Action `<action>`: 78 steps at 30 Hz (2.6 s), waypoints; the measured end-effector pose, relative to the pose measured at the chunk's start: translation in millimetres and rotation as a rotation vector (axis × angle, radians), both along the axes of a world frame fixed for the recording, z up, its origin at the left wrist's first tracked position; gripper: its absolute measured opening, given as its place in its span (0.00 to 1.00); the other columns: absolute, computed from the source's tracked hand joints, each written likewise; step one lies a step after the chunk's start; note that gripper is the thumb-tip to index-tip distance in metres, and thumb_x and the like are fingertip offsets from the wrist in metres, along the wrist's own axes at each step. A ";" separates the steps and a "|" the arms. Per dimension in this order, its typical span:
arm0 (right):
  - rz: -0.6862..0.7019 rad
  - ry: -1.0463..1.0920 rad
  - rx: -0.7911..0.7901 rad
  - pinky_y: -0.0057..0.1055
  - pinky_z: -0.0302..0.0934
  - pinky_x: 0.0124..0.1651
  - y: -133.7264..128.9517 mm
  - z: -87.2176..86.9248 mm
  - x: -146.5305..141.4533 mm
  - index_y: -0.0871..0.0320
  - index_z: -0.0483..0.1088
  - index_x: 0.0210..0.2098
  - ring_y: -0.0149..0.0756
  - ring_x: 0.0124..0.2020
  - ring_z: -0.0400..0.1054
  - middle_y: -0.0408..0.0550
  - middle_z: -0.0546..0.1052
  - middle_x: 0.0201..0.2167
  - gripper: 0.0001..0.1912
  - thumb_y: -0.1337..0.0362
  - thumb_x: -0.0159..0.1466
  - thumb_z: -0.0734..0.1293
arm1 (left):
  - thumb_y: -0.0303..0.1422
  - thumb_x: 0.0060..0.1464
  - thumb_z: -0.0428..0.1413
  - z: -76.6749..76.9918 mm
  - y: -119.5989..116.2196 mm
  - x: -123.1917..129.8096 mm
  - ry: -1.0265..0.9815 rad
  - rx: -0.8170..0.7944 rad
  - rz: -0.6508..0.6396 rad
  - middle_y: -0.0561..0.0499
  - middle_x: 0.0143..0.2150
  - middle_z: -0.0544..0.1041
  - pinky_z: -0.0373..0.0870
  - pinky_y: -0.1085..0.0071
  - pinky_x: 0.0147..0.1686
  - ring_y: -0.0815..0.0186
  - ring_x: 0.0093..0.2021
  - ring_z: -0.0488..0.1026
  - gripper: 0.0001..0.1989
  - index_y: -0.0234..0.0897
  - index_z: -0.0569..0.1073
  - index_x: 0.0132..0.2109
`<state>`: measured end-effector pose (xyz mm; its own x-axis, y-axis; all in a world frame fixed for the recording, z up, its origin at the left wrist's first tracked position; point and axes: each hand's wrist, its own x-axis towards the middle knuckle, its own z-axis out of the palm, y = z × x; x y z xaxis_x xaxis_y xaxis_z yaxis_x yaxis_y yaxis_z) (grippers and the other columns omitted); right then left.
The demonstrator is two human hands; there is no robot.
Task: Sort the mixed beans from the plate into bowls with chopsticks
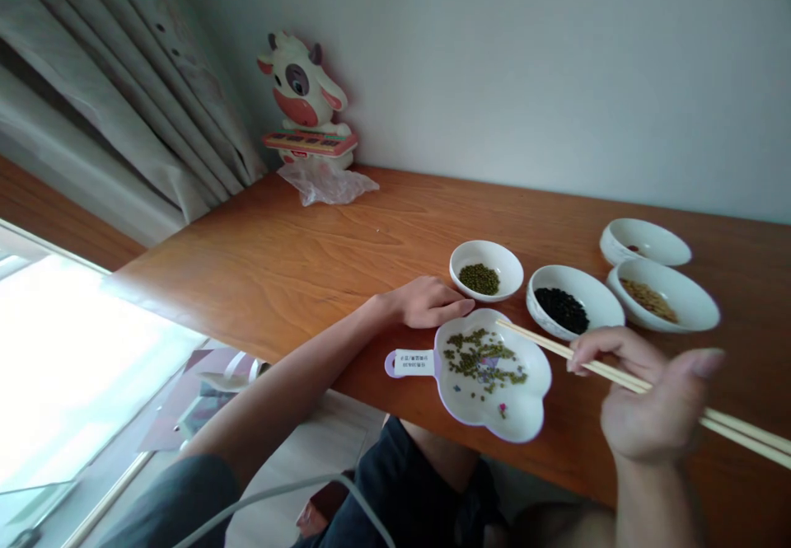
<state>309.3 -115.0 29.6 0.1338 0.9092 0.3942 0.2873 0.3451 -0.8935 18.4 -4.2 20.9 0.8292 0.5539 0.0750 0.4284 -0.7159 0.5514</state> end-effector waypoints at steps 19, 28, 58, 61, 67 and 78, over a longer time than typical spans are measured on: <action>0.155 -0.263 -0.064 0.35 0.61 0.29 -8.1 -5.9 -12.0 0.53 0.75 0.27 0.38 0.26 0.73 0.46 0.77 0.23 0.43 0.39 0.76 0.41 | 0.51 0.77 0.41 6.6 0.9 9.7 -0.005 -0.103 0.023 0.47 0.28 0.79 0.62 0.68 0.28 0.68 0.25 0.69 0.34 0.35 0.74 0.29; 0.115 -0.253 -0.048 0.36 0.60 0.30 -9.4 -2.3 -19.6 0.53 0.74 0.25 0.37 0.25 0.71 0.46 0.75 0.22 0.42 0.40 0.77 0.43 | 0.49 0.78 0.41 -1.3 -3.0 5.2 -0.045 -0.056 0.093 0.50 0.25 0.75 0.58 0.70 0.27 0.71 0.23 0.65 0.34 0.35 0.71 0.27; 0.096 -0.045 -0.093 0.39 0.60 0.32 -10.3 -7.6 -0.3 0.53 0.73 0.22 0.42 0.26 0.68 0.49 0.74 0.22 0.47 0.30 0.71 0.42 | 0.54 0.76 0.42 0.7 -77.3 1.5 -0.025 -0.086 0.530 0.50 0.33 0.82 0.59 0.67 0.31 0.63 0.31 0.76 0.30 0.42 0.80 0.39; 0.163 -0.104 -0.108 0.38 0.59 0.32 -15.6 -10.4 -2.5 0.53 0.72 0.23 0.42 0.26 0.68 0.49 0.73 0.22 0.46 0.29 0.70 0.41 | 0.51 0.77 0.42 -0.4 -87.5 4.1 -0.009 -0.066 0.593 0.48 0.35 0.83 0.62 0.67 0.36 0.61 0.35 0.78 0.30 0.40 0.79 0.38; 0.227 -0.132 -0.091 0.38 0.60 0.31 -18.9 -12.2 9.7 0.52 0.73 0.25 0.42 0.27 0.69 0.48 0.74 0.23 0.45 0.30 0.71 0.42 | 0.49 0.78 0.41 -0.3 -94.1 5.2 -0.005 -0.044 0.605 0.49 0.35 0.82 0.61 0.67 0.37 0.64 0.34 0.76 0.29 0.39 0.74 0.34; 0.236 -0.125 -0.090 0.39 0.58 0.32 -24.6 -7.5 2.2 0.51 0.72 0.25 0.42 0.28 0.68 0.47 0.74 0.24 0.42 0.33 0.73 0.44 | 0.48 0.78 0.41 -6.3 -95.1 6.5 -0.033 -0.039 0.599 0.49 0.35 0.80 0.62 0.68 0.38 0.64 0.34 0.75 0.28 0.39 0.73 0.34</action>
